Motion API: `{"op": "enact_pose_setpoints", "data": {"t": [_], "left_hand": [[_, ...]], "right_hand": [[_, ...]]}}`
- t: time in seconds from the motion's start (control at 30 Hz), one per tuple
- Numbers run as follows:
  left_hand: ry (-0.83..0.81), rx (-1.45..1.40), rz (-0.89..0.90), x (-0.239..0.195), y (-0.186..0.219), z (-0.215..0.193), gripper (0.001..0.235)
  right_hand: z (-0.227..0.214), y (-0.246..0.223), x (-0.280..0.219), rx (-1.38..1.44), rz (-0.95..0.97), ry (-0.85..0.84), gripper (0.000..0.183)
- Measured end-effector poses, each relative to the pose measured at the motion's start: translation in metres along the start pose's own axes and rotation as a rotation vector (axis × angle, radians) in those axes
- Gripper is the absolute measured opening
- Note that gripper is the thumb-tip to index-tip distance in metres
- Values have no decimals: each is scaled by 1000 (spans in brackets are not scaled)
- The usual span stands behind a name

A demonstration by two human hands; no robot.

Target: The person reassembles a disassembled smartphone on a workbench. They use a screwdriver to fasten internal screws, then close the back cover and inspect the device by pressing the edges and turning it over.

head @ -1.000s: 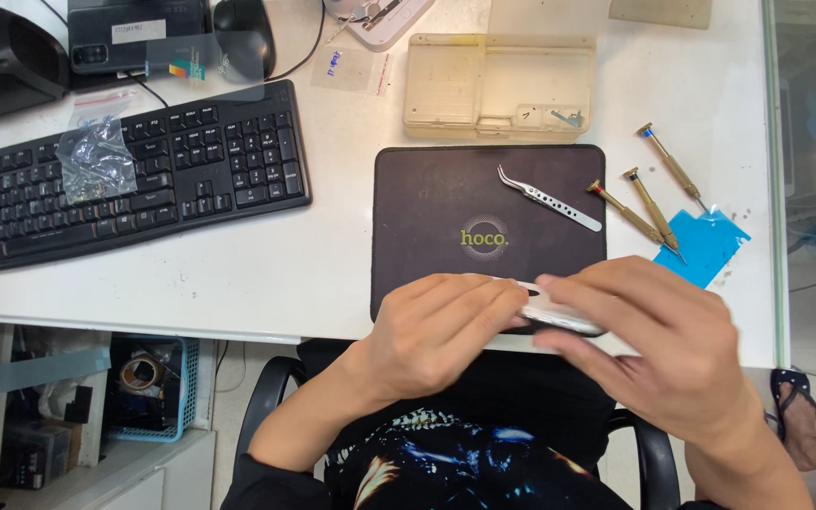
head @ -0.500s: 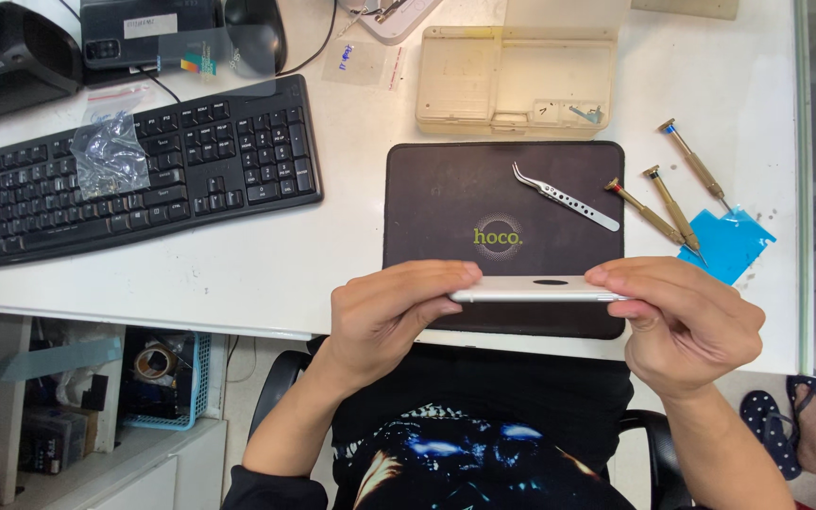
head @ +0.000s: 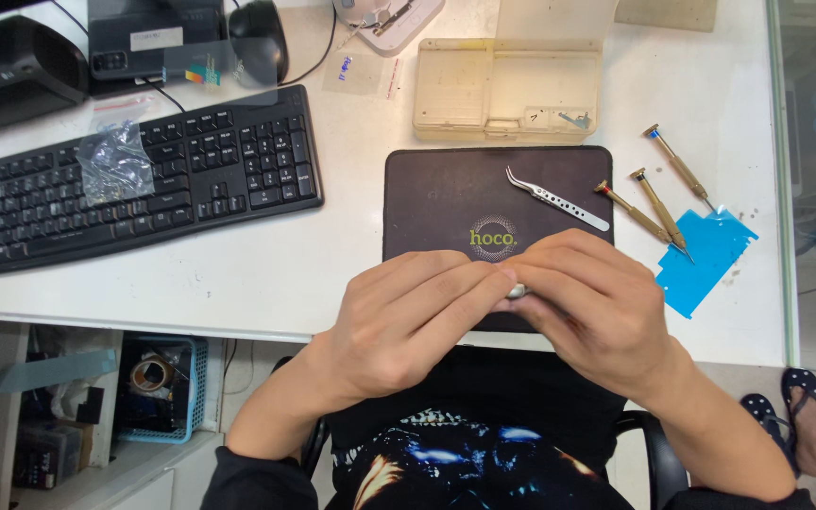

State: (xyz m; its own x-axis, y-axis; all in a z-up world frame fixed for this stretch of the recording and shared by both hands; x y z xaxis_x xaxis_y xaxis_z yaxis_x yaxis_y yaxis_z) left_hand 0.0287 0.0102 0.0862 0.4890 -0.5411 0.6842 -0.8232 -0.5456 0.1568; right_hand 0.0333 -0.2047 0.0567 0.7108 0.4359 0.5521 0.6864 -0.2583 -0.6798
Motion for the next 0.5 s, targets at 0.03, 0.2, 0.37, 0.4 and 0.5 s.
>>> {"op": "enact_pose_setpoints", "data": {"t": [0.03,0.2,0.37,0.4,0.5], "left_hand": [[14,-54,-34,1,0,3,37],[18,-364,-267,-14,-1,25,46],[2,-623,-424,-33,2,44,34],[24,-672,-428,-35,3,45,32],[104,-580,-421,-34,1,47,20]], "right_hand": [[0,0,0,8,9,9,26],[-5,5,-15,19,11,84,23],[-3,16,-30,85,-19,164,22],[-1,16,-31,81,-14,188,21],[6,18,-30,79,27,192,22]]}}
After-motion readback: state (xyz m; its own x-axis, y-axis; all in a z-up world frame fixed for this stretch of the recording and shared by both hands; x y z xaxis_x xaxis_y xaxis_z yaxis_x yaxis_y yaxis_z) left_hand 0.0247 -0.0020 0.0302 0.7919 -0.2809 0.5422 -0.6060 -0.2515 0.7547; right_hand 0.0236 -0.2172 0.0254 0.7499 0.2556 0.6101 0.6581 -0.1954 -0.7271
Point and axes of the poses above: each hand's wrist, its own x-axis towards the middle knuckle, its own z-axis out of the palm, y = z × x, the point moved 1 cm from there along x, towards the middle knuckle, and after that the axes turned 12 degrees about x, right-handed, at the moved point
